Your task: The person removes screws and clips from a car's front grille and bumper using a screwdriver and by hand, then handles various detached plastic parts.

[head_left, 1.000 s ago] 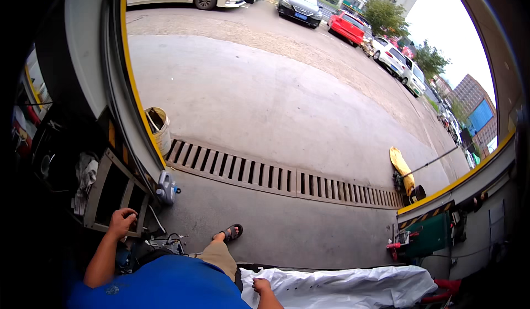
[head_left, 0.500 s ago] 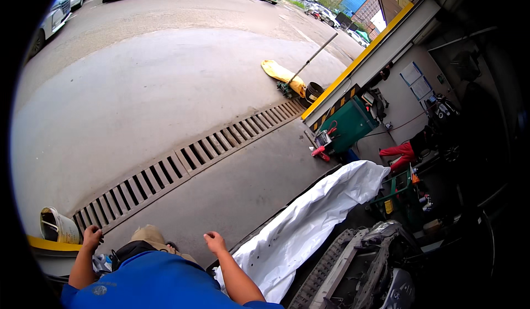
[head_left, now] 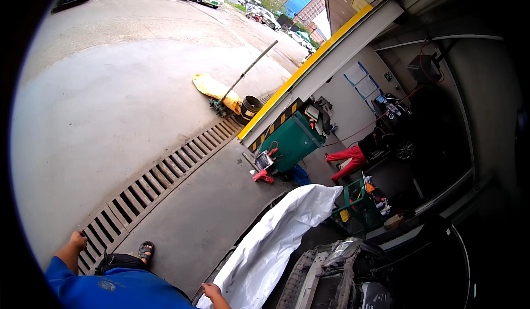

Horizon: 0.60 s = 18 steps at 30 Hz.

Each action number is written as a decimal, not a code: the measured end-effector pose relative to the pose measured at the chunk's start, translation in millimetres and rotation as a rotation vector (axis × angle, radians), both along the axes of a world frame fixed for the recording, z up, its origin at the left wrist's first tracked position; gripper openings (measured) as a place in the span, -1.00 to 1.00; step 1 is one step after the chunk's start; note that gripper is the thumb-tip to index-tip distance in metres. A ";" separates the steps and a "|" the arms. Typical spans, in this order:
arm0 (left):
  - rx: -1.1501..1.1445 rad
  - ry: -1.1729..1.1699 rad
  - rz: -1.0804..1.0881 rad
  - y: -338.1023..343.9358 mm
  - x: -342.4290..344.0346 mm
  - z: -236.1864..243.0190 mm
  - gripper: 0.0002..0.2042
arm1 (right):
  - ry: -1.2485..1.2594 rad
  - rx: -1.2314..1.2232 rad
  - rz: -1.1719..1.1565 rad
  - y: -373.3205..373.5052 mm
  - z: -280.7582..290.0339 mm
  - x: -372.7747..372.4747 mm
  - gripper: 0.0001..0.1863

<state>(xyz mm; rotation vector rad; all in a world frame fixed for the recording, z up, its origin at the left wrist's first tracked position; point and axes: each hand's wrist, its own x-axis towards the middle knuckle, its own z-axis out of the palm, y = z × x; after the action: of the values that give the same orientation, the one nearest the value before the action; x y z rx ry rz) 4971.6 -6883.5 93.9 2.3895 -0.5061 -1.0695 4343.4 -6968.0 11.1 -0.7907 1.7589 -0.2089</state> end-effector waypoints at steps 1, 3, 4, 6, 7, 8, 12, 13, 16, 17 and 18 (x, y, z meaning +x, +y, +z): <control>-0.001 -0.044 -0.092 -67.1 -12.8 12.4 -0.87 | -0.003 0.003 0.031 -16.9 1.4 -7.8 -0.61; -0.014 -0.128 -0.358 -196.7 -44.3 -2.6 -0.81 | 0.055 -0.069 -0.011 -35.0 0.2 -38.0 -0.59; -0.082 -0.171 -0.505 -263.8 -71.1 2.2 -0.80 | 0.052 -0.026 -0.106 -39.9 -10.2 -51.1 -0.60; -0.119 -0.013 -0.619 -391.8 -143.5 67.3 -0.80 | 0.028 0.073 -0.303 -47.7 -31.2 -68.1 -0.61; -0.155 -0.044 -0.694 -447.7 -184.3 91.5 -0.80 | 0.020 0.129 -0.375 -62.7 -33.2 -71.7 -0.62; -0.248 -0.104 -0.791 -496.6 -208.9 91.4 -0.80 | 0.007 0.186 -0.430 -82.2 -35.2 -76.3 -0.62; -0.320 0.008 -0.928 -646.9 -333.9 133.9 -0.80 | -0.022 0.276 -0.582 -161.9 -48.1 -118.7 -0.63; -0.335 0.012 -0.971 -680.4 -355.1 127.4 -0.80 | -0.027 0.281 -0.604 -189.4 -50.9 -135.9 -0.64; -0.262 0.032 -0.963 -750.8 -395.7 110.3 -0.81 | -0.040 0.268 -0.630 -274.0 -49.6 -187.1 -0.65; -0.233 0.047 -0.961 -767.7 -414.0 115.0 -0.81 | -0.034 0.242 -0.627 -306.6 -47.8 -209.3 -0.65; -0.197 0.120 -0.902 -789.1 -421.8 110.1 -0.81 | -0.018 0.209 -0.611 -337.3 -47.7 -235.0 -0.65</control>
<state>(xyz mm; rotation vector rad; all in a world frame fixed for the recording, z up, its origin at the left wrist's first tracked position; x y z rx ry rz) 4549.7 -7672.7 204.0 1.8939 -1.6435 -1.4017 4108.4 -7305.3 -36.6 -0.0835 1.9268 -0.4268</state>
